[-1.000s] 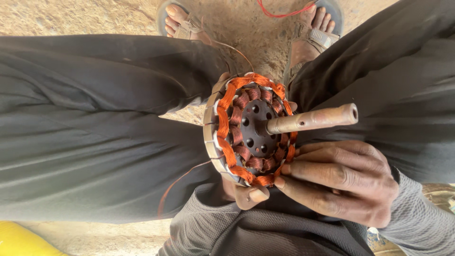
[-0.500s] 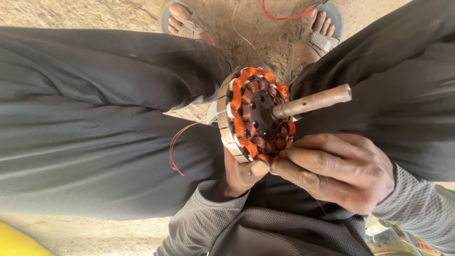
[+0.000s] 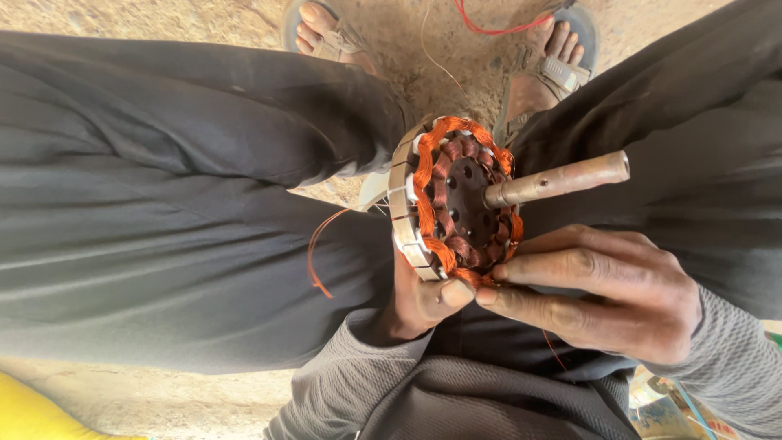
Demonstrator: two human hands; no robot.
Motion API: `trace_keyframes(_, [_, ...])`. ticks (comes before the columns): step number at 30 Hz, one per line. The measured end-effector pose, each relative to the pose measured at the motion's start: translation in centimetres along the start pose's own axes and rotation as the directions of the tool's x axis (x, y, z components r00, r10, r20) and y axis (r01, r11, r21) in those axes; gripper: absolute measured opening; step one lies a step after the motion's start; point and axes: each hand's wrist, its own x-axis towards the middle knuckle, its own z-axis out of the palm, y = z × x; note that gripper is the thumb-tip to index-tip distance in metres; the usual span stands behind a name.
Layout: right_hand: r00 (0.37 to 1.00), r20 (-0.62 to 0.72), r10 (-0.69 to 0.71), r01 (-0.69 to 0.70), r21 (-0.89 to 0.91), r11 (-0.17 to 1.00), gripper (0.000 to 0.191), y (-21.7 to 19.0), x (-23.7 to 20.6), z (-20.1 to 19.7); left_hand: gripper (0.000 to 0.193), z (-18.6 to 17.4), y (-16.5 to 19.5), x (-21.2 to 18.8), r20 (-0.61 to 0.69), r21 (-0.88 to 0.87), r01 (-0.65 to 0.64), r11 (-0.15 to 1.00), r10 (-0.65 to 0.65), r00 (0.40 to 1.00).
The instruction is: The person sits on the ground and winds copper wire into the slots of a motor stator. They use a wooden rod to push the wire into place and a screwdriver to adjust the winding.
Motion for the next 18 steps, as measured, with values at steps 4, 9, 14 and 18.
trace_keyframes(4, [0.999, -0.032, 0.031, -0.031, -0.018, 0.999, 0.023, -0.4, 0.7, 0.0, 0.112, -0.1, -0.6, -0.7, -0.027, 0.085, -0.007, 0.996, 0.009, 1.0])
trace_keyframes(9, [0.966, -0.056, 0.253, -0.251, 0.048, 0.967, 0.021, -1.1, -0.3, 0.0, 0.118, -0.4, -1.9, -1.2, -0.079, 0.199, -0.062, 0.978, 0.079, 0.994])
trace_keyframes(14, [0.791, 0.065, 0.609, -0.611, 0.149, 0.777, 0.022, -2.2, -2.7, -0.6, 0.122, -0.2, -2.5, -1.8, -0.116, 0.283, -0.042, 0.958, 0.078, 0.99])
trace_keyframes(18, [0.739, 0.145, 0.658, -0.673, 0.196, 0.713, 0.022, -2.0, -2.4, -1.0, 0.112, 0.5, -1.7, -1.0, 0.023, 0.413, -0.225, 0.882, 0.237, 0.971])
